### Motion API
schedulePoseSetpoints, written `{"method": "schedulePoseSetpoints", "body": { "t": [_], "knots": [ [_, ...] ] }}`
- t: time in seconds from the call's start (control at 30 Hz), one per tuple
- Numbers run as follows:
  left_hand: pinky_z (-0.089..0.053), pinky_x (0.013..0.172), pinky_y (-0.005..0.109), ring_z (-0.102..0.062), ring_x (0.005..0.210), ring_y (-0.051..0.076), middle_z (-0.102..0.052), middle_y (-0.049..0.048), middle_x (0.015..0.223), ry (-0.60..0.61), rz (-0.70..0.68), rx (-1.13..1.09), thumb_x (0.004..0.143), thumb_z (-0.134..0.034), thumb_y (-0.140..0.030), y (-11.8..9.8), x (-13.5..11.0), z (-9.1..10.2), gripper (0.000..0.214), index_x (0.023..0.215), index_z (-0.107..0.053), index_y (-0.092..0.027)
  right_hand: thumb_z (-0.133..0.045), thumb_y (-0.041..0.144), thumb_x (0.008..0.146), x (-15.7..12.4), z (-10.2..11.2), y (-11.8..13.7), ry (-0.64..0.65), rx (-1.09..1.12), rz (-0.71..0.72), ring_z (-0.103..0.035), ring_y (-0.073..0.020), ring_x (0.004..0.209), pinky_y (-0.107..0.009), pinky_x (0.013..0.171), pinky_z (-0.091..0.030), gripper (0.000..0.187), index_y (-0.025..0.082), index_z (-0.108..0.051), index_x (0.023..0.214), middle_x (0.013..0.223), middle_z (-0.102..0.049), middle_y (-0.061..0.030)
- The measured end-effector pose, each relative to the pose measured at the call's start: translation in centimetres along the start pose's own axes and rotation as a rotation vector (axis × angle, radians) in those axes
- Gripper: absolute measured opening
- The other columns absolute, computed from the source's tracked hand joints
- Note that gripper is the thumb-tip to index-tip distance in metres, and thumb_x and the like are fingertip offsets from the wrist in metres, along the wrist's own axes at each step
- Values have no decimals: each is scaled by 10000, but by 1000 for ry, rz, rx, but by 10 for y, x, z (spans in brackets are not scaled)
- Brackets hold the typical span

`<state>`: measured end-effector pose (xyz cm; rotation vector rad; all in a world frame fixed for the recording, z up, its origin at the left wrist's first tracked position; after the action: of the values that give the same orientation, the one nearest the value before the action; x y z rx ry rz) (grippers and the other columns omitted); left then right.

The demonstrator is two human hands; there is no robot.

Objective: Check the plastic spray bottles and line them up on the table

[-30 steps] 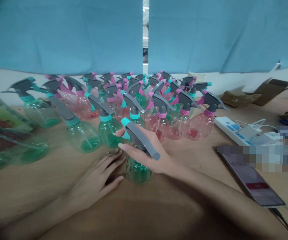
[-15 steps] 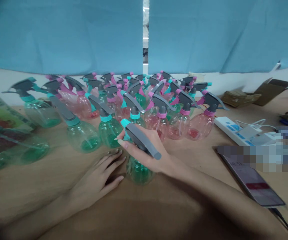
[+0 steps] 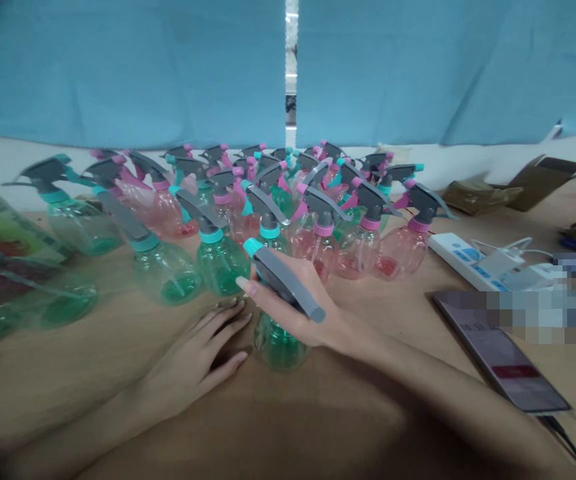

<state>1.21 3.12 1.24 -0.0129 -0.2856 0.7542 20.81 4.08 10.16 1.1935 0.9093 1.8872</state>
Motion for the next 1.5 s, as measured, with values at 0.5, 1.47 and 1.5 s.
{"method": "schedulePoseSetpoints", "body": {
  "t": [0.5,1.47,1.5],
  "knots": [
    [-361,1052,475,-405,1311,293,-462,136,1409,-9,10,-17,954,-487,-407,1,0,0,488,1374,-417,-167,-623,334,845,-1,-5,-9,24,134,-1,-609,-156,811,-313,744,-502,242,246,-581,1067,1060,-621,-26],
    [-351,1064,472,-393,1320,291,-465,134,1406,12,15,-19,963,-466,-426,0,1,0,487,1372,-428,-163,-576,253,862,-4,-5,-17,46,113,18,-639,-177,843,-308,742,-556,428,308,-498,1279,941,-636,-21],
    [-351,1065,468,-395,1319,290,-464,131,1407,10,14,-21,964,-464,-424,0,1,1,482,1370,-431,-166,-575,247,862,-4,-6,-18,45,117,24,-640,-180,874,-303,754,-555,427,310,-498,1278,945,-635,-21]
  ]
}}
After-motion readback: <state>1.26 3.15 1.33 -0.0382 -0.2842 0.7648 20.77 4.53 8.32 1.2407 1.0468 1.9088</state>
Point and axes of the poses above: each hand's wrist, its own x-axis towards the middle knuckle, its own z-axis out of the back of the hand, y = z × x, the point moved 3 cm from there along x, towards the middle knuckle
